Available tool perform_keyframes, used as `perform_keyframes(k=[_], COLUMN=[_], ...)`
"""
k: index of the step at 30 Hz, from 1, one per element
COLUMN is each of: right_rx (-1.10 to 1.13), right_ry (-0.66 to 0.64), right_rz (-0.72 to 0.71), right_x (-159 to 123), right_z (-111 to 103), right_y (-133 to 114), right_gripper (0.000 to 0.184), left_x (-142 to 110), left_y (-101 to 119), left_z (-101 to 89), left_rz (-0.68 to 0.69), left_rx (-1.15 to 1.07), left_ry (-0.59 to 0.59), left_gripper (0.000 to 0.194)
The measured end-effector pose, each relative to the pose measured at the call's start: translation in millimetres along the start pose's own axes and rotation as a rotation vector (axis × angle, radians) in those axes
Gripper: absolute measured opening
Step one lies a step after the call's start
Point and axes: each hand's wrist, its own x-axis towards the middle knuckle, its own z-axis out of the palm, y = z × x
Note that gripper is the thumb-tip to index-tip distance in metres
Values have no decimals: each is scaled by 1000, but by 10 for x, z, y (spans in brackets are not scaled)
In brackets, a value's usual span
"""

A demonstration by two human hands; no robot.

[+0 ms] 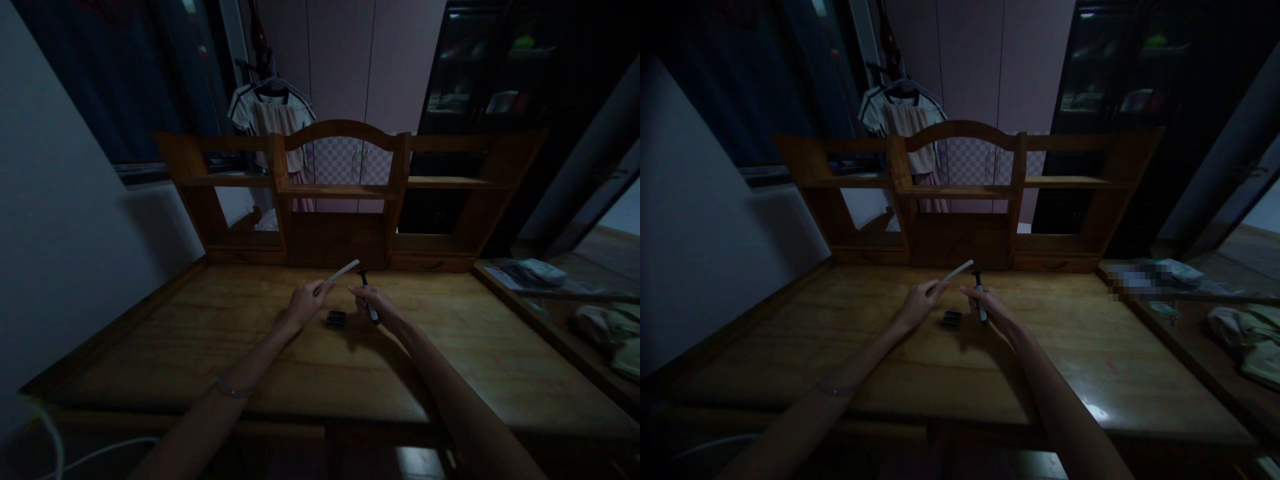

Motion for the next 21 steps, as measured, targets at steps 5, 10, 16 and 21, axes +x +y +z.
perform_keyframes(k=[5, 10, 16, 21], right_rx=[50, 46, 129, 133], right_ry=[-60, -87, -151, -125], right_rz=[-8, -53, -19, -5], right_x=[-13, -49, -18, -5], right_z=[21, 47, 80, 54], right_y=[-7, -43, -47, -31], right_gripper=[47, 47, 50, 49], left_x=[-29, -52, -50, -59], left_y=[56, 83, 91, 93], left_z=[-24, -28, -61, -65], left_rz=[42, 69, 75, 69], left_rx=[-48, -76, -113, -122], left_ry=[-39, -12, 56, 57], left_gripper=[44, 43, 41, 41])
